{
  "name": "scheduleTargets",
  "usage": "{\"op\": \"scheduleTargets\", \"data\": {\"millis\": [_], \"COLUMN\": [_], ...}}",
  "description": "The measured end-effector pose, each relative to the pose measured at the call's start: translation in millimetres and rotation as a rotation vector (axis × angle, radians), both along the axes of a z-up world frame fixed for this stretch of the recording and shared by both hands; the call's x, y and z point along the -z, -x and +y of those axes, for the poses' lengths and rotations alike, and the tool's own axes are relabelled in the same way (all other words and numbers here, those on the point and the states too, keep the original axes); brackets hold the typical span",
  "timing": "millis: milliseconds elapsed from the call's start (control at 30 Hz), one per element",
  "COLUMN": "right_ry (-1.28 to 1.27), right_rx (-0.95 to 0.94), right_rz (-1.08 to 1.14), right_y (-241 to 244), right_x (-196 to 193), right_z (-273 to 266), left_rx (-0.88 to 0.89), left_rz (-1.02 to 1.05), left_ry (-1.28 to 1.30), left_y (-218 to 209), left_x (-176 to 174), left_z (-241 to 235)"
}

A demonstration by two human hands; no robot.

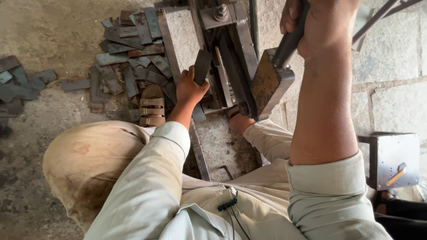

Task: The person shears pieces of metal using a manual shearing machine, placing each strip under the blade and pulling the handle to cut them.

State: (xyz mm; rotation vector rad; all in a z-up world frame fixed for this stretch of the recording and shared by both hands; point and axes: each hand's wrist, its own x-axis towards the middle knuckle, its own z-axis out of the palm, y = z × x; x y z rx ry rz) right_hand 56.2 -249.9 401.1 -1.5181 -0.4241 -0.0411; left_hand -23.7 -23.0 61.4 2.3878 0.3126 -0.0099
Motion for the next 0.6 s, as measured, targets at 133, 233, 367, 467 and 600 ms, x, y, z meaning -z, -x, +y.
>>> {"op": "scheduleTargets", "data": {"millis": [133, 233, 367, 467, 600], "right_ry": [-0.025, -0.033, -0.062, -0.069, -0.038], "right_rx": [-0.008, -0.009, -0.001, -0.011, -0.032], "right_rz": [0.027, 0.027, 0.026, 0.040, 0.034], "right_y": [-1.8, -1.8, -2.8, -4.1, -5.5], "right_x": [4.9, 8.5, 12.0, 13.7, 17.7], "right_z": [-4.0, -4.2, -4.9, -6.0, -10.2], "left_rx": [0.046, 0.029, 0.015, 0.028, 0.036], "left_rz": [0.012, 0.037, 0.027, 0.018, 0.024], "left_ry": [0.008, 0.020, 0.038, 0.028, 0.023], "left_y": [-8.3, -15.8, -23.8, -25.6, -22.8], "left_x": [-17.2, -28.0, -35.9, -37.8, -36.1], "left_z": [-4.9, -8.6, -9.5, -6.5, -4.0]}}
